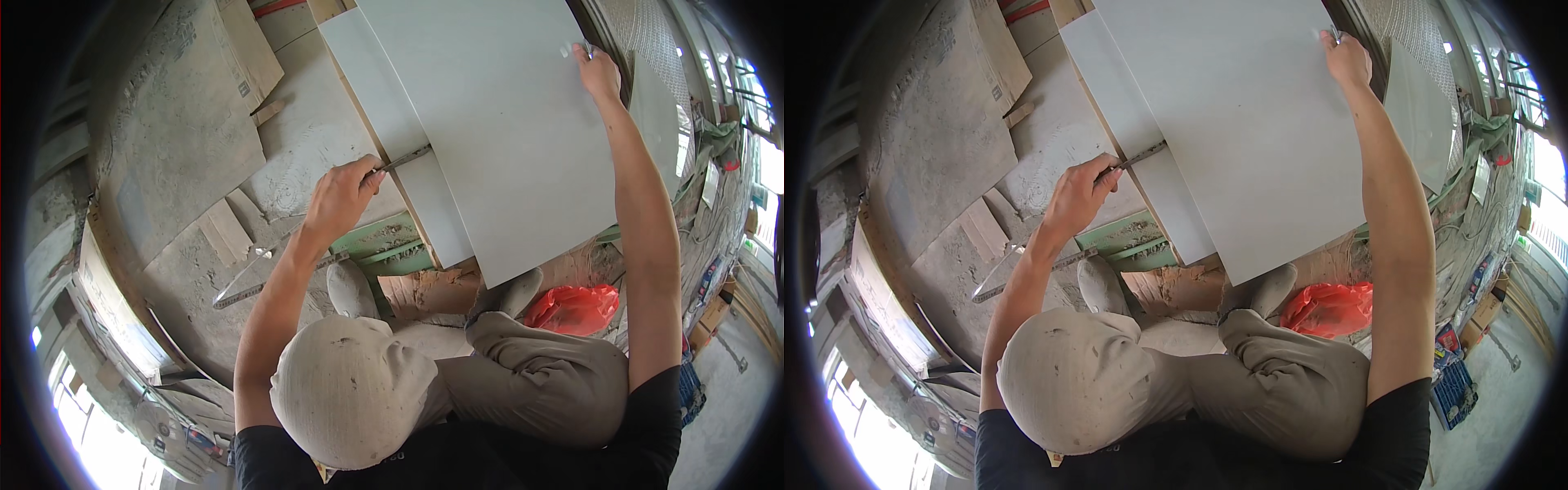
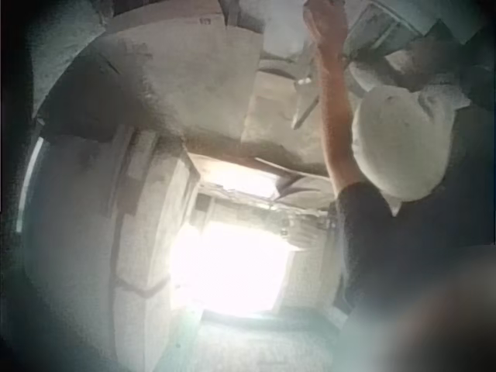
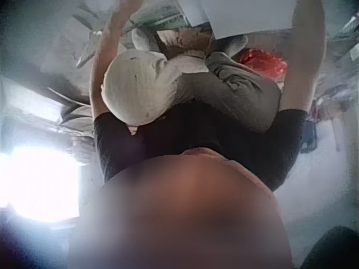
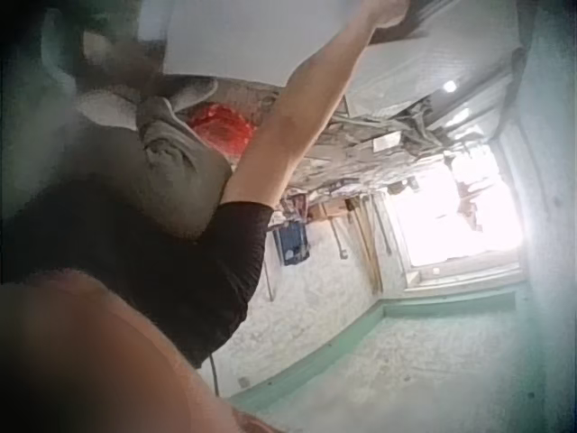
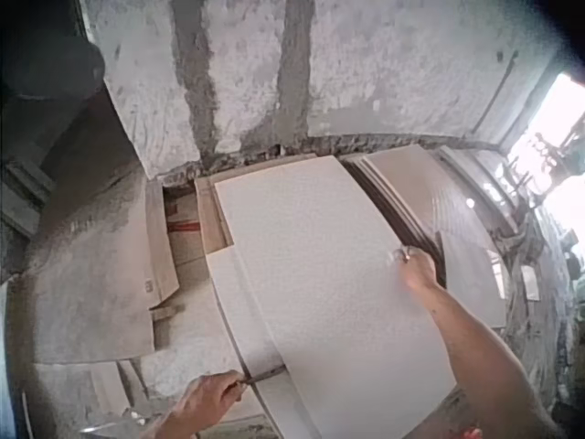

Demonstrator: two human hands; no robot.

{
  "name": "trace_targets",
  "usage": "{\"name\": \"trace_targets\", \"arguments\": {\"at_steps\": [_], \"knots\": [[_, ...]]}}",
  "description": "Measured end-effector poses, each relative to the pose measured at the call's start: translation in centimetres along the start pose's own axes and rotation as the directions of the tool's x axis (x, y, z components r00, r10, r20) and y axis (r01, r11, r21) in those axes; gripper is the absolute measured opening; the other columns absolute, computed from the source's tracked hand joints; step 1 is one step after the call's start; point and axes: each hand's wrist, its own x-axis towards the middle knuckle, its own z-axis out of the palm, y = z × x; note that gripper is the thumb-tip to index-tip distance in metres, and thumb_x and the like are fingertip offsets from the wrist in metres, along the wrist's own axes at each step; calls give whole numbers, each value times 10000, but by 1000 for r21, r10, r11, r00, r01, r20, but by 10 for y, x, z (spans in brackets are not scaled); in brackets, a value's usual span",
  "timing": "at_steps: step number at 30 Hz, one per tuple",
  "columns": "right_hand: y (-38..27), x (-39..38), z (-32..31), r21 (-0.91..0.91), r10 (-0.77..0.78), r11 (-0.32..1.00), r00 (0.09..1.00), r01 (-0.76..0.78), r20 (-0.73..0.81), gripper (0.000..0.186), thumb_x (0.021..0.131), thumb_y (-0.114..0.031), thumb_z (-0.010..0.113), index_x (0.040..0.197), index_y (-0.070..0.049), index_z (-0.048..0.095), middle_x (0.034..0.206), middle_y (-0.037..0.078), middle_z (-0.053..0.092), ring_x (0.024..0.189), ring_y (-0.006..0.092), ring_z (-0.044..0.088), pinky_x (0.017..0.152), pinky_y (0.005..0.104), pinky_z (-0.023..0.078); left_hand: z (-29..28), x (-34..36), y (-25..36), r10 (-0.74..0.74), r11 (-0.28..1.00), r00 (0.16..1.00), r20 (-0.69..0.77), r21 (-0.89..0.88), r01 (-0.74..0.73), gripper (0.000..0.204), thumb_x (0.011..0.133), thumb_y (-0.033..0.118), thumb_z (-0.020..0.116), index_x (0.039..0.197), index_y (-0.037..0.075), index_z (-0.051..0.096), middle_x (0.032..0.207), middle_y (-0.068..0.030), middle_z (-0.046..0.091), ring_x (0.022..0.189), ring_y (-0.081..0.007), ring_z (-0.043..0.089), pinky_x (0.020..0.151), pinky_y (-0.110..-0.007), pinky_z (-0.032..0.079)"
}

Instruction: Measuring and marking various tiles for cutting at a renovation site.

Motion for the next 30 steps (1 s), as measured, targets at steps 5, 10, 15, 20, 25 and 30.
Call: {"name": "trace_targets", "arguments": {"at_steps": [5, 10, 15, 20, 25, 30], "knots": [[4, 2, 2, -37, -1, 999, 1000, 1, 0, 603, 1060, -629, 565, 1154, -65, 757, 1146, 244, 781, 1144, 459, 723, 966, 571, 564, 3, -2, -2, 63, 994, 997, -37, 90, -60, 208, 1098, 215, 650, 1140, 13, 681, 880, -170, 711, 787, -366, 677, 742, -445, 541], [1, -2, 2, -6, -8, 1000, 1000, 8, 2, 635, 1054, -644, 553, 1199, -60, 755, 1159, 245, 781, 1146, 458, 722, 962, 565, 566, 20, -13, -3, 158, 975, 963, -219, 191, -116, 220, 1091, 225, 659, 1208, 45, 709, 997, -182, 729, 910, -442, 709, 793, -479, 568], [7, 5, 8, -10, -9, 1000, 1000, 9, -12, 678, 1049, -671, 539, 1244, -59, 756, 1172, 253, 778, 1148, 463, 724, 966, 557, 569, 27, -17, 2, 93, 972, 969, -231, 231, -38, 218, 1094, 222, 653, 1248, 81, 717, 1066, -158, 733, 919, -433, 714, 789, -473, 575], [15, 6, 18, -20, -16, 1000, 999, 15, -43, 700, 1053, -681, 524, 1274, -58, 755, 1169, 257, 779, 1140, 458, 729, 973, 547, 570, 24, -17, 2, 86, 968, 974, -210, 247, -32, 214, 1087, 231, 650, 1257, 114, 705, 1075, -114, 753, 918, -406, 730, 763, -489, 591], [19, 9, 18, -30, -23, 999, 999, 22, -27, 705, 1047, -689, 533, 1275, -60, 756, 1129, 252, 785, 1111, 452, 740, 959, 544, 572, 24, -17, -4, 143, 967, 963, -229, 242, -86, 215, 1088, 225, 647, 1262, 112, 707, 1067, -122, 748, 907, -413, 727, 754, -492, 586], [11, 1, 15, 21, -15, 1000, 1000, 15, -3, 724, 1042, -698, 538, 1255, -40, 753, 1122, 257, 785, 1105, 450, 742, 955, 542, 573, 24, -20, -3, 127, 972, 963, -239, 223, -73, 213, 1088, 228, 649, 1253, 111, 717, 1069, -124, 749, 904, -416, 726, 758, -492, 584]]}}
